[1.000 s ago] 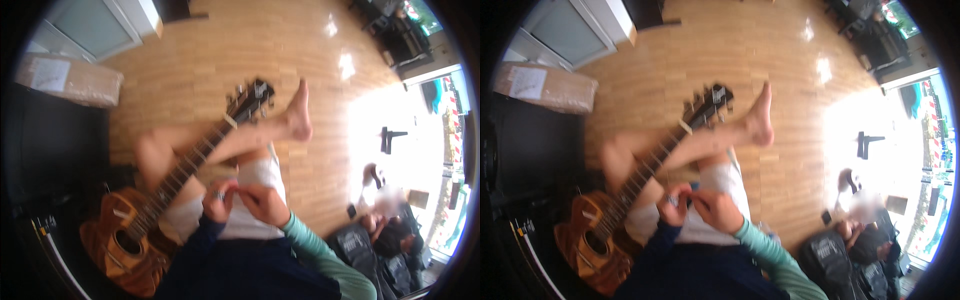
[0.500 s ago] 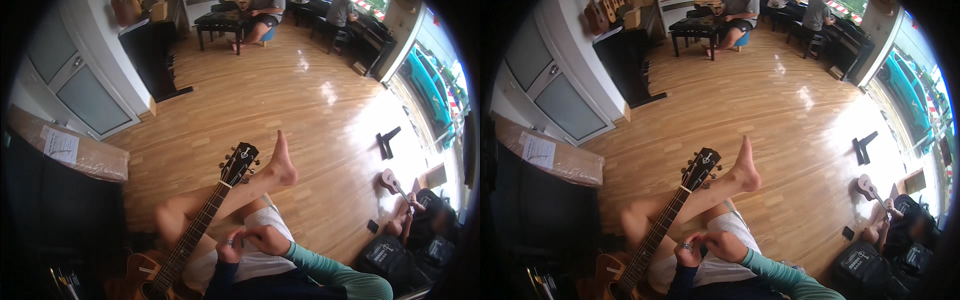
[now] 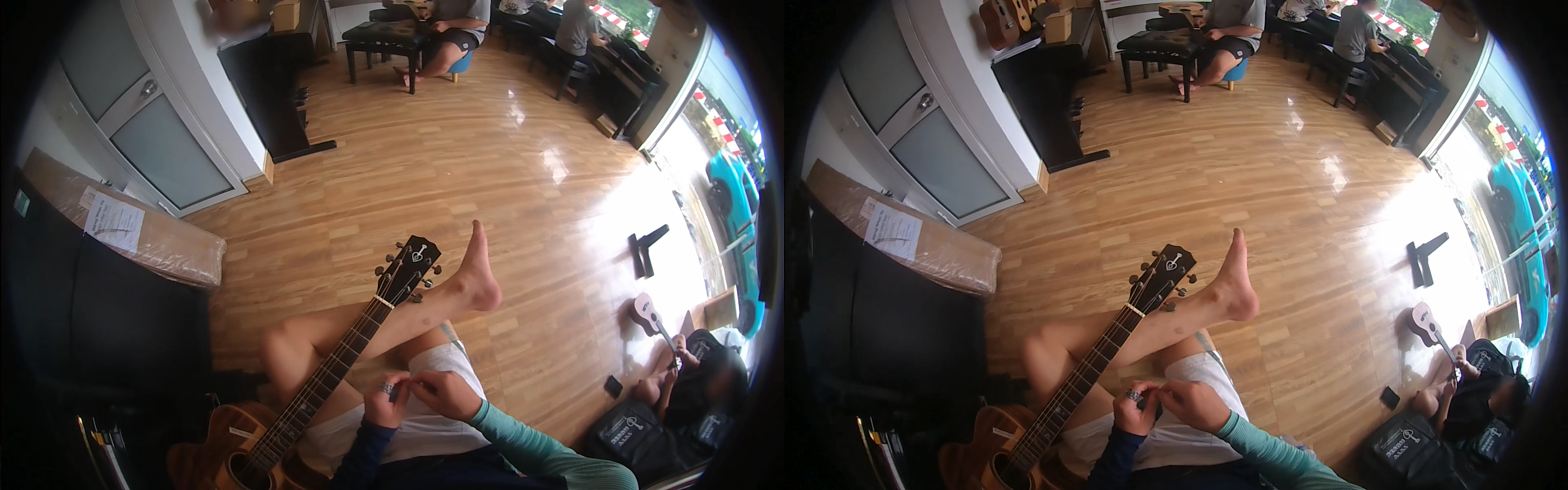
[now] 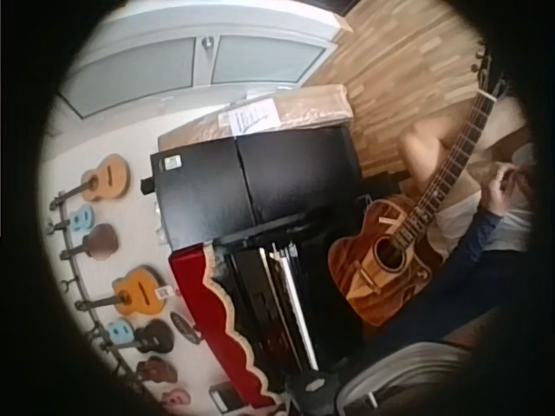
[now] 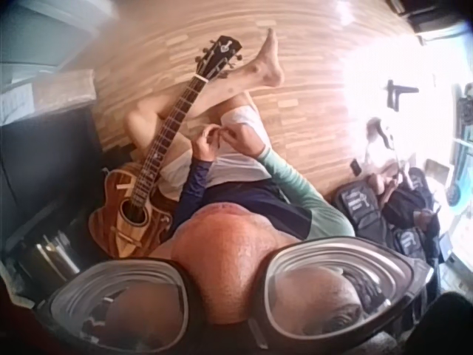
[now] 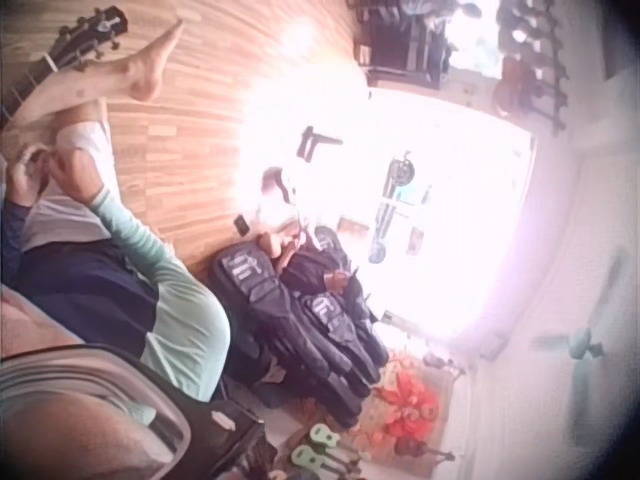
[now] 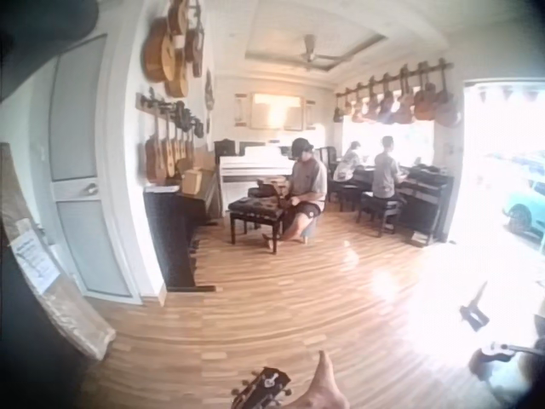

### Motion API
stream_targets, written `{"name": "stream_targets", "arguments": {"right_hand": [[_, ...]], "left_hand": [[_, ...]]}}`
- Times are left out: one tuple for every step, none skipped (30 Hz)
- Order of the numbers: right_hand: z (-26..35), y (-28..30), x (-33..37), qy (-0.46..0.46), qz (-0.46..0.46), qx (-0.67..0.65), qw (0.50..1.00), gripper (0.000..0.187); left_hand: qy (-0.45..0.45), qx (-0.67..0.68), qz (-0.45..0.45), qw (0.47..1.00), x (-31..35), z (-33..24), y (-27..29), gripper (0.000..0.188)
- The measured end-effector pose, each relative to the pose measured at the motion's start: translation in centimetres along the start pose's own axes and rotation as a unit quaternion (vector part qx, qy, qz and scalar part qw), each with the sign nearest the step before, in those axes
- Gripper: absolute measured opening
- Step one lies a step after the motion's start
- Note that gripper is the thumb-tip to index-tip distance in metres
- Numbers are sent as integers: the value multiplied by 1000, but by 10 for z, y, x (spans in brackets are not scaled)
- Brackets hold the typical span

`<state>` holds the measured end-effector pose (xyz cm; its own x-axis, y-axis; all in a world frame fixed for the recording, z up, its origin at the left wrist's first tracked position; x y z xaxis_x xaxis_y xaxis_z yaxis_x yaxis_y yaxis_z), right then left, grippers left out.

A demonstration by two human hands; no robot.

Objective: The person sits on the floor with a guitar on their lap and ties a knot in a guitar string using their hands. They then stand up, use pliers to cut the string, and place the cut piece into a box.

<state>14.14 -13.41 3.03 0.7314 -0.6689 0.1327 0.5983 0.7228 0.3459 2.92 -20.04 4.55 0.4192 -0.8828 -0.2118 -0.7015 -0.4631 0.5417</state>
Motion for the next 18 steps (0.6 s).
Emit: {"name": "stream_targets", "arguments": {"right_hand": [[0, -1, 0, 14, -2, -7, 1000, 15], [-2, -2, 0, 28, -3, -14, 1000, 15], [-2, -2, 0, 42, -5, -20, 999, 16], [-3, -3, 0, 25, 2, -34, 999, 15], [-2, -2, 0, 7, 8, -47, 999, 15], [-2, -2, -1, -11, 14, -59, 998, 15], [-7, -4, -1, -18, 26, -93, 995, 16], [-15, -6, -2, -25, 36, -127, 991, 16], [-22, -8, -1, -33, 47, -160, 986, 17], [-28, -8, 0, -59, 52, -179, 981, 18], [-33, -10, 0, -84, 59, -198, 975, 19], [-37, -12, 0, -109, 66, -217, 968, 20], [-37, -12, 1, -124, 65, -230, 963, 20], [-34, -12, 1, -138, 65, -244, 958, 20], [-31, -12, 1, -152, 66, -258, 952, 21], [-28, -11, 1, -162, 69, -248, 953, 21], [-25, -9, 3, -174, 69, -236, 954, 21], [-25, -7, 3, -186, 70, -224, 954, 22]], "left_hand": [[1, 1, 0, 1000, 0, -1, 1, 9], [-20, 7, -6, 1000, -2, -5, 2, 11], [-42, 14, -12, 999, -3, -9, 3, 13], [-63, 20, -17, 998, -4, -13, 5, 15], [-64, 25, -11, 998, -4, -13, 5, 16], [-64, 29, -4, 997, -4, -12, 5, 17], [-65, 34, 3, 997, -4, -12, 6, 19], [-56, 42, 15, 997, -4, -13, 5, 20], [-47, 51, 28, 997, -5, -14, 5, 20], [-38, 59, 41, 997, -5, -14, 4, 21], [-29, 56, 50, 997, -4, -12, 4, 21], [-20, 54, 58, 997, -1, -10, 2, 21], [-12, 52, 67, 996, 0, -8, 1, 22], [-40, 37, 45, 998, -1, -11, 4, 22], [-69, 21, 23, 997, -2, -14, 7, 22], [-98, 5, 1, 995, -3, -16, 10, 23], [-108, 0, -2, 994, -3, -16, 10, 23], [-119, -5, -4, 993, -3, -16, 10, 23]]}}
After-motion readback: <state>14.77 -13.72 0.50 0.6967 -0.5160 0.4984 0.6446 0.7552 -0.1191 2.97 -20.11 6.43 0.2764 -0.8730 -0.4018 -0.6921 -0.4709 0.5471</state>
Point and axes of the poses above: each hand's wrist, its own x-axis away from the middle knuckle, its own y-axis out of the back of the hand, z = x × y, the point moved 7 cm from there along -x, towards the middle knuckle, and after that the axes turned 9 degrees about -x, right-handed, at the moved point
